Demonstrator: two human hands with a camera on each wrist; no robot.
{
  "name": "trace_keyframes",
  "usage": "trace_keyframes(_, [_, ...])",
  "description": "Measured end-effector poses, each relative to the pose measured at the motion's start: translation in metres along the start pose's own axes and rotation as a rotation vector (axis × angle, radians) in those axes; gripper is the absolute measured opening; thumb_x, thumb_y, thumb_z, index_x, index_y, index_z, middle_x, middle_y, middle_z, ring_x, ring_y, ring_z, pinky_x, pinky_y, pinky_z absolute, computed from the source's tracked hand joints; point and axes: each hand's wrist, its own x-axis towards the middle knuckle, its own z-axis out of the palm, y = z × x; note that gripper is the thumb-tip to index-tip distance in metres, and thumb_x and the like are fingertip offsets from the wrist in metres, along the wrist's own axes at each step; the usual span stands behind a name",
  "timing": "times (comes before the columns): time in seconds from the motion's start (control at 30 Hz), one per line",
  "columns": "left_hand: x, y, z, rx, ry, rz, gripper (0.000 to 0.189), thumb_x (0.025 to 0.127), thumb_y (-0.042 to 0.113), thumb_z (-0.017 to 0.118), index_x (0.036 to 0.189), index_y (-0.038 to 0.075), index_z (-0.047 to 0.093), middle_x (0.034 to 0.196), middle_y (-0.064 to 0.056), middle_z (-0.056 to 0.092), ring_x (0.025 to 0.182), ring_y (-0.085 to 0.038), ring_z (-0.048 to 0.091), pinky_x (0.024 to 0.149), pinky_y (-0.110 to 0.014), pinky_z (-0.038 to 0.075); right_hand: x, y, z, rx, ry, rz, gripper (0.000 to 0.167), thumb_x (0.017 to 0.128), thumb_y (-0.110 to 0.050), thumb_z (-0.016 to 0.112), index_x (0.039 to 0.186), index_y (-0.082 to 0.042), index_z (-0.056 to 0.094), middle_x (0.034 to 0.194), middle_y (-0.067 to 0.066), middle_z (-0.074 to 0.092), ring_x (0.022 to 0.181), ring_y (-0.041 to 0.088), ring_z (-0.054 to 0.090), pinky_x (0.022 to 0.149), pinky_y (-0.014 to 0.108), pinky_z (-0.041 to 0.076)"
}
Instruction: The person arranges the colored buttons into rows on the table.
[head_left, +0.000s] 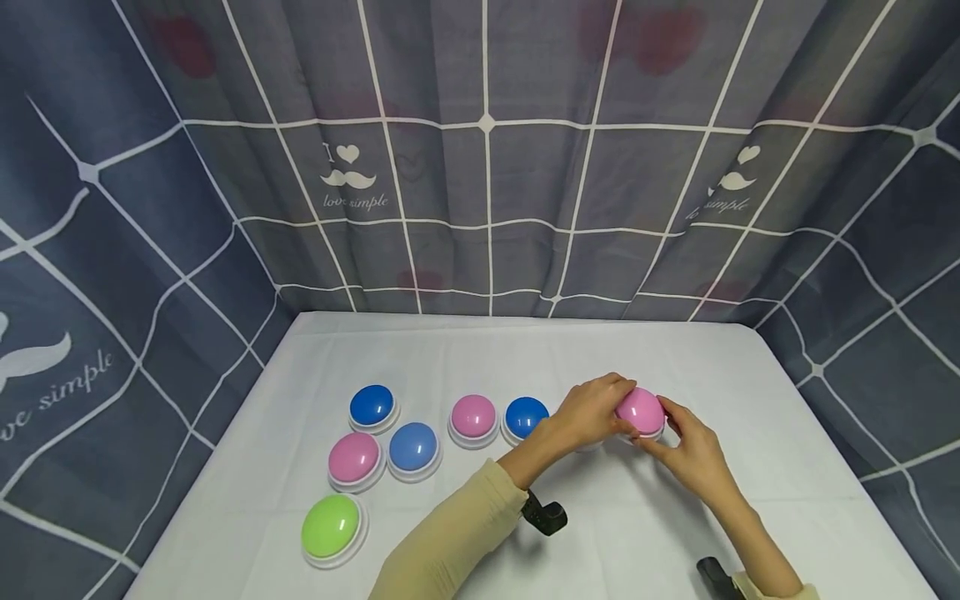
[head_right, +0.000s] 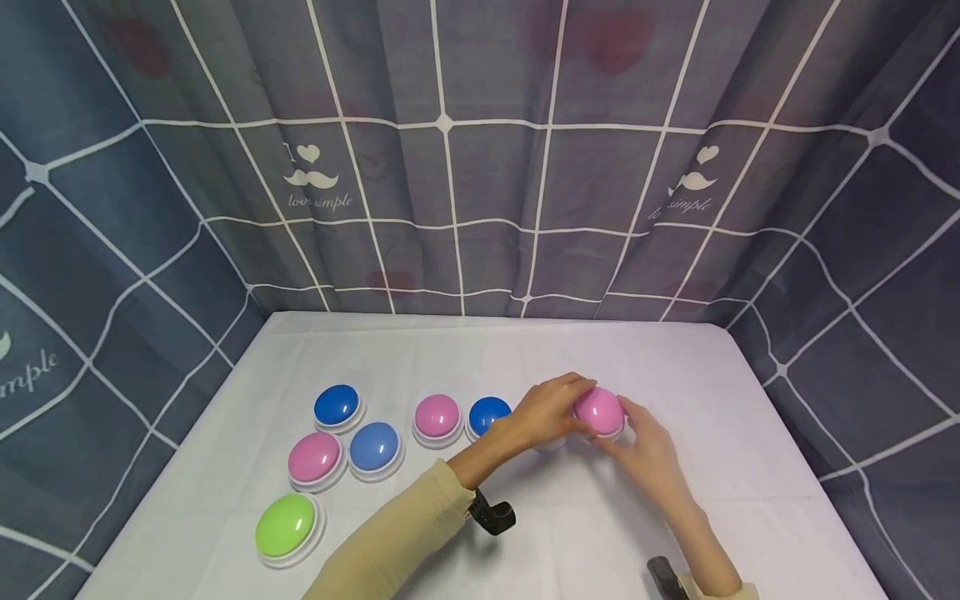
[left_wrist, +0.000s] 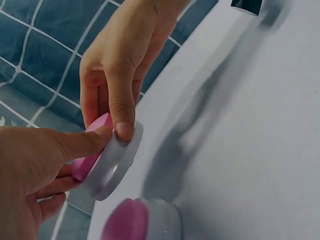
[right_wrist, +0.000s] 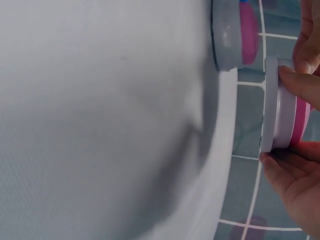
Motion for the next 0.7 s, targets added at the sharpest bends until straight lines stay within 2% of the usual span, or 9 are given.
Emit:
trace_keyframes(0.07, [0.004, -0.001, 0.004, 0.004, -0.015, -0.002, 0.067, 0.079, 0.039, 0.084, 0.135, 0.01, 0.06, 0.128, 0.001, 0.062, 0.112, -0.007, 0.059, 0.085, -0.019, 0.05, 0.002, 0.007, 0.003, -0.019, -0.015, 0.013, 0.073, 0.073, -0.015, 0.089, 0.131, 0.012, 0.053, 0.124, 0.032, 0.058, 0.11, 0.048, 0.059, 0.089, 0.056, 0.048])
trace_keyframes(0.1, [0.006, -0.002, 0.005, 0.003, -0.021, -0.005, 0.067, 0.079, 0.039, 0.084, 0.134, 0.01, 0.06, 0.128, 0.001, 0.063, 0.112, -0.007, 0.059, 0.085, -0.019, 0.05, 0.003, 0.009, 0.004, -0.023, -0.023, 0.017, 0.073, 0.074, -0.016, 0.089, 0.131, 0.012, 0.053, 0.124, 0.032, 0.058, 0.11, 0.048, 0.059, 0.089, 0.057, 0.049])
trace_keyframes(0.3, [0.016, -0.005, 0.014, 0.012, -0.051, -0.006, 0.064, 0.079, 0.039, 0.084, 0.133, 0.013, 0.061, 0.126, 0.004, 0.063, 0.109, -0.005, 0.059, 0.084, -0.017, 0.048, 0.007, 0.013, 0.004, -0.031, -0.036, 0.036, 0.07, 0.074, -0.016, 0.088, 0.128, 0.013, 0.054, 0.122, 0.035, 0.058, 0.106, 0.051, 0.059, 0.087, 0.06, 0.05])
trace_keyframes(0.57, [0.026, -0.006, 0.027, 0.061, -0.11, -0.001, 0.049, 0.076, 0.039, 0.087, 0.116, 0.019, 0.067, 0.104, 0.01, 0.065, 0.088, -0.003, 0.058, 0.068, -0.017, 0.046, 0.005, 0.021, 0.007, -0.062, -0.099, 0.099, 0.072, 0.075, -0.02, 0.087, 0.13, 0.012, 0.053, 0.122, 0.035, 0.058, 0.104, 0.05, 0.06, 0.085, 0.06, 0.05])
trace_keyframes(0.7, [0.026, -0.005, 0.029, 0.083, -0.128, -0.001, 0.046, 0.074, 0.039, 0.088, 0.112, 0.019, 0.069, 0.098, 0.01, 0.065, 0.084, -0.003, 0.058, 0.063, -0.019, 0.046, 0.004, 0.021, 0.009, -0.065, -0.127, 0.118, 0.074, 0.075, -0.023, 0.088, 0.13, 0.012, 0.053, 0.122, 0.034, 0.059, 0.104, 0.049, 0.06, 0.086, 0.061, 0.049])
